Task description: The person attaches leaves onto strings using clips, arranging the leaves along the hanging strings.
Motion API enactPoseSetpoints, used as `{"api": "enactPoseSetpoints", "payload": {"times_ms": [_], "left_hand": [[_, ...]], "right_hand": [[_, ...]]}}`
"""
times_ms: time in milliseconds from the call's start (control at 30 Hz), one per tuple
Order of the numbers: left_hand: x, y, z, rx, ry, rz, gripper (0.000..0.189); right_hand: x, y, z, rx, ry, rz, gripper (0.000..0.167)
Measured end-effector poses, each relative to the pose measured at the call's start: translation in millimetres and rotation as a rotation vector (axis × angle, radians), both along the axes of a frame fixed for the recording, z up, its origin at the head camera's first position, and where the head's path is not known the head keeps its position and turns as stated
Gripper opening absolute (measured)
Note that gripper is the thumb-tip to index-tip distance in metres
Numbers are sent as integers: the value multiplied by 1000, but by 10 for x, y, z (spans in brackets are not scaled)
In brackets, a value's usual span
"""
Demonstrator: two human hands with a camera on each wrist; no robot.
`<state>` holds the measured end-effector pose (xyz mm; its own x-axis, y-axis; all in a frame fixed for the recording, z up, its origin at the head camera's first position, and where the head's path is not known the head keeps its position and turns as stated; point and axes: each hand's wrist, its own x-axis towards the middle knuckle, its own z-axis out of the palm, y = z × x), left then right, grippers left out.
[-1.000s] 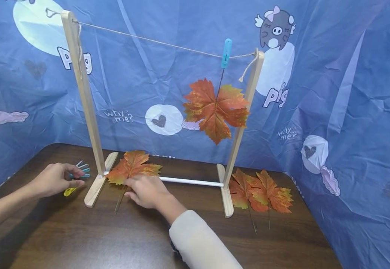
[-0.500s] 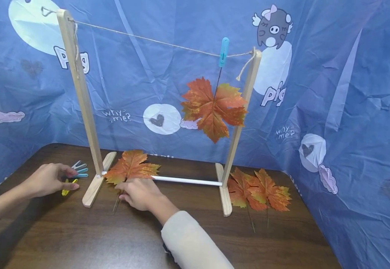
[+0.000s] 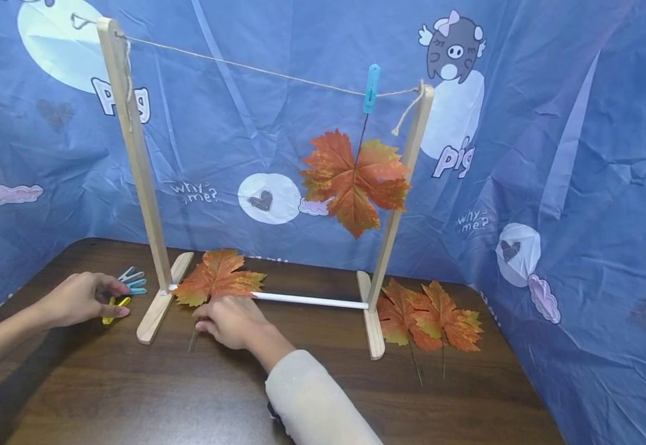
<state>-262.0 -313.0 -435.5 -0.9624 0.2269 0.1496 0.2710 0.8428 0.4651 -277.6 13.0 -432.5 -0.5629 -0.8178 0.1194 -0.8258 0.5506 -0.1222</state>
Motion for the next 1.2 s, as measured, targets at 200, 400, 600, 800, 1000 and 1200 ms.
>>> {"api": "enactPoseSetpoints", "payload": {"times_ms": [200, 400, 600, 800, 1000, 1200], "left_hand": [[-7, -20, -7, 9, 2, -13, 38], [7, -27, -6, 35, 0, -32, 37], [12, -8, -12, 44, -15, -41, 38], [7, 20, -37, 30, 15, -39, 41], [6, 38, -36, 39, 16, -39, 38], [10, 68, 16, 59, 27, -43, 36]], "right_hand": [[8, 18, 12, -20, 22, -15, 25], [1, 41, 10, -53, 26, -12, 22], [-1, 49, 31, -77, 36, -14, 21], [17, 89, 79, -97, 66, -44, 22], [6, 158, 123, -126, 84, -54, 23], [-8, 203, 193, -188, 112, -80, 22]]}}
